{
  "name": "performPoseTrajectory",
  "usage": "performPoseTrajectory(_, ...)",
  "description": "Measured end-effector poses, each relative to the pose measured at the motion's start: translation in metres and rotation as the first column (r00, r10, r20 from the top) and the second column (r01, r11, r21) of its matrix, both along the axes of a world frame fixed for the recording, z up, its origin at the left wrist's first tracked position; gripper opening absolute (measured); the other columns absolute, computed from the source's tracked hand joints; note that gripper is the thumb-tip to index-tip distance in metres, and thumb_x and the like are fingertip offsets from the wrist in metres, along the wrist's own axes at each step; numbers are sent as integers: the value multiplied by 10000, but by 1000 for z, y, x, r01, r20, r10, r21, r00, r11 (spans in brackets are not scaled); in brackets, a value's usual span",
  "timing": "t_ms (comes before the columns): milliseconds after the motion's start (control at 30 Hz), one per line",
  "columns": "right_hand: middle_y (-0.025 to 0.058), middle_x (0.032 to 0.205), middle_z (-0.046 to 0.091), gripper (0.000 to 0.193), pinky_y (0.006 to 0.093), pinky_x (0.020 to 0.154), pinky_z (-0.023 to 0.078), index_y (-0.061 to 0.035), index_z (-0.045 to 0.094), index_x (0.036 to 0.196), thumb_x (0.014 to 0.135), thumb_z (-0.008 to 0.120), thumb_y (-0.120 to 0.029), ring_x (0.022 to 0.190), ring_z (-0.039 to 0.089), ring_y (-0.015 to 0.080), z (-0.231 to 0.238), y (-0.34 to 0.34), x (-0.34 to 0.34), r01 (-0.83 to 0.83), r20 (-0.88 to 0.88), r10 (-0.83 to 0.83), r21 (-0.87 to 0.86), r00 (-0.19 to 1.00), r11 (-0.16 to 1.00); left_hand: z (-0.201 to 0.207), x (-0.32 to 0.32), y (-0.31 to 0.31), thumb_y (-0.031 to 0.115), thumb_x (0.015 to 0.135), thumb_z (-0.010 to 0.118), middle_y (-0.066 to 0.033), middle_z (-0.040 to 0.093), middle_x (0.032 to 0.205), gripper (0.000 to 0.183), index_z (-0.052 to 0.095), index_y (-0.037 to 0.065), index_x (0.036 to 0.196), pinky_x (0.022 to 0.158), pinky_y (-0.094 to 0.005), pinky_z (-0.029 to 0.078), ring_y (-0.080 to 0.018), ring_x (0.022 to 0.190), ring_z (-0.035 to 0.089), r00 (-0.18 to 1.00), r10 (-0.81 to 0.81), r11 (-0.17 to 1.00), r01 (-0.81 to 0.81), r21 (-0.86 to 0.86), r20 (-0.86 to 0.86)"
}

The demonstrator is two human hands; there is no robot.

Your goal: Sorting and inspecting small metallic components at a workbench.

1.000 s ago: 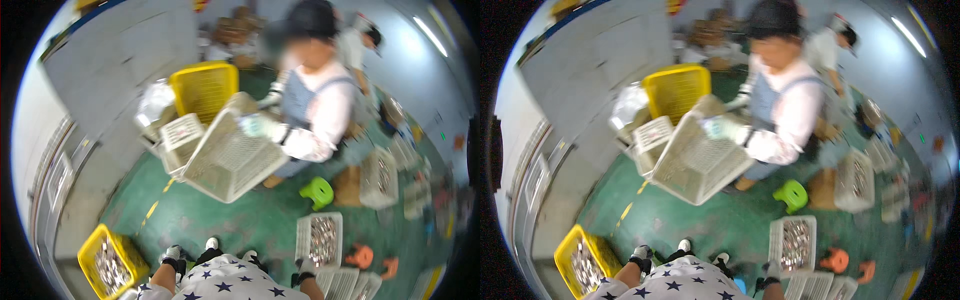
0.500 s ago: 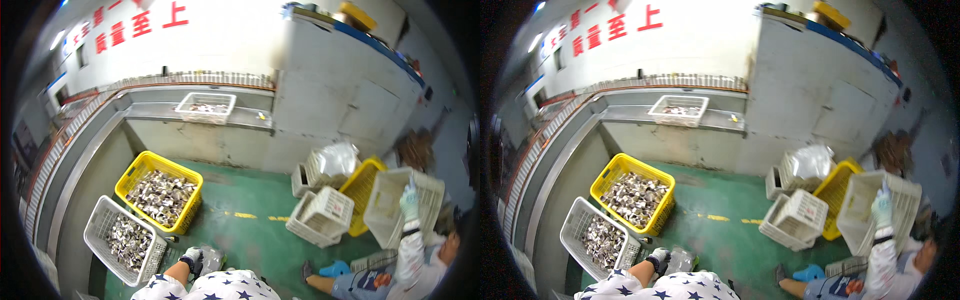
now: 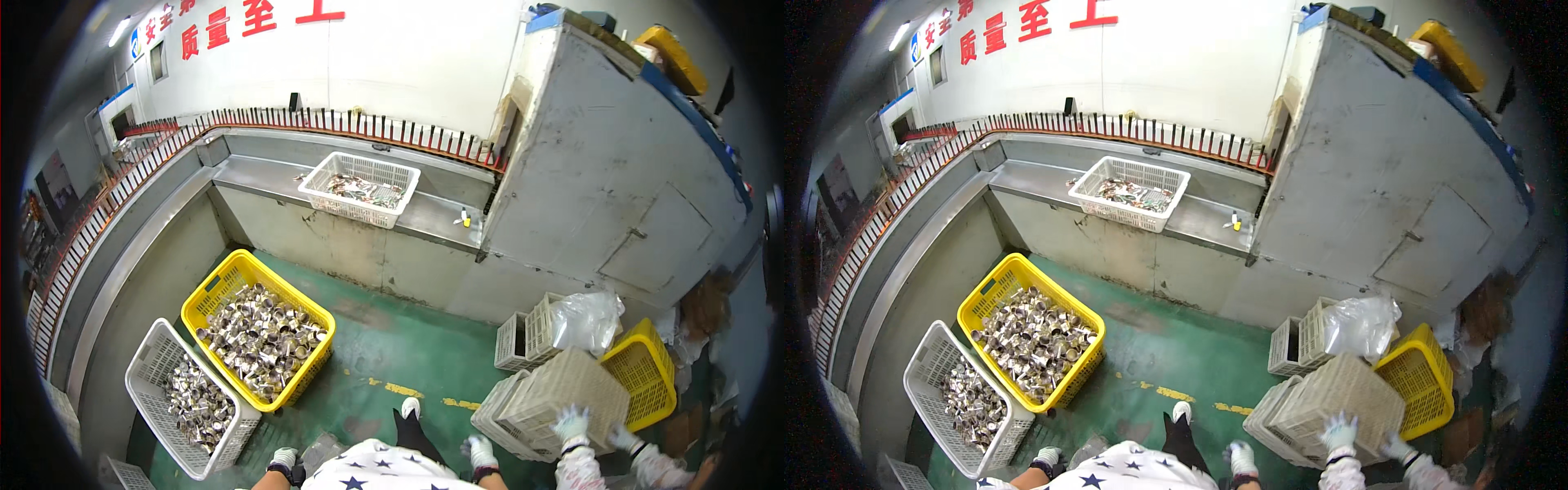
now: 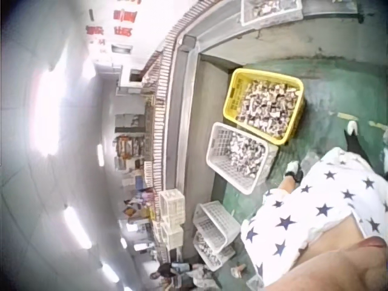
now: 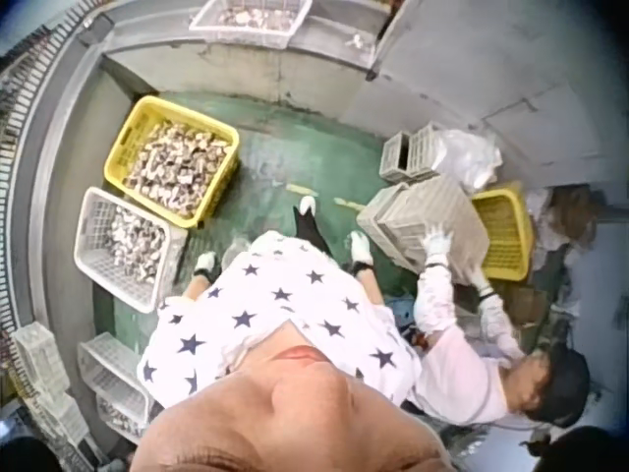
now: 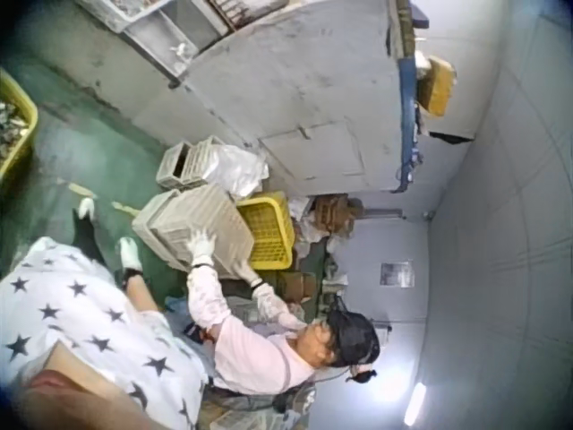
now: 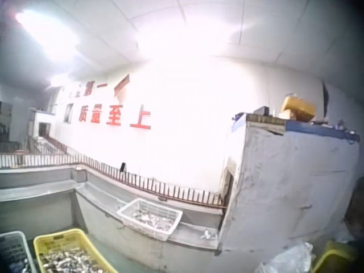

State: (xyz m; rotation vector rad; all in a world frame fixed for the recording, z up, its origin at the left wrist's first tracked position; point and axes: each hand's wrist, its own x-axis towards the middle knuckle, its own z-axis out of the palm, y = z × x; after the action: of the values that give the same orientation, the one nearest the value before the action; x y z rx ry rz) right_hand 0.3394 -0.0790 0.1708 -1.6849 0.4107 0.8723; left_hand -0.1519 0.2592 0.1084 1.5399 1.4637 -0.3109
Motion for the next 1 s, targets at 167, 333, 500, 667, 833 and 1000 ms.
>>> performPoseTrajectory(167, 109, 907, 664, 249, 330, 585, 535, -32, 575, 1175, 958, 538, -148, 718, 665, 222, 42, 163, 165, -233, 77, 232, 12, 970, 972, -8, 82, 42, 165, 887, 556, -126, 706, 931, 236, 710, 62, 1034, 765, -403, 564, -272, 853, 689, 997, -66, 998, 65, 11, 44)
performPoseTrajectory(333, 99, 969, 679, 304, 314, 596, 530, -43, 559, 1249, 953, 556, -114, 740, 663, 194, 70, 357, 297, -565, 183, 553, 14, 813, 825, 52, 223, 126, 86, 912, 572, -142, 612, 1033, 419, 472, 49, 1317, 724, -456, 577, -303, 865, 640, 284, 895, 417, -805, -421, 344)
performPoseTrajectory(500, 127, 1046, 670, 383, 309, 658, 539, -11, 514, 1309, 955, 577, -142, 789, 658, 188, 91, 561, 351, -749, 310, 705, 38, 638, 661, 47, 285, 193, 77, 907, 557, -141, 619, 1084, 469, 453, 26, 1361, 748, -424, 579, -268, 904, 651, 162, 943, 279, -860, -427, 290)
performPoseTrajectory(667, 141, 1082, 660, 440, 291, 684, 537, -3, 485, 1346, 953, 599, -164, 813, 648, 178, 108, 739, 384, -825, 453, 721, 63, 524, 561, -30, 289, 268, 234, 920, 529, -213, 707, 963, 251, 699, 61, 986, 843, -476, 528, -372, 916, 679, 951, 269, 751, -106, 652, -155)
performPoseTrajectory(833, 127, 1096, 647, 454, 272, 704, 529, 2, 489, 1343, 944, 621, -170, 835, 634, 154, 146, 878, 427, -790, 412, 683, 195, 604, 581, -11, 315, 490, 231, 857, 580, -208, 705, 893, 190, 727, 111, 837, 725, -476, 544, -371, 791, 684, 914, -193, 941, 275, 196, -356)
performPoseTrajectory(1000, 81, 937, 675, 283, 318, 756, 515, 9, 660, 1114, 898, 655, -174, 851, 640, 186, 119, 1008, 480, -784, 557, 680, -80, 477, 616, 65, 413, 728, 128, 908, 581, -105, 637, 922, 443, 481, -8, 1318, 607, -341, 572, -238, 735, 651, 350, 808, 545, -750, -375, 473)
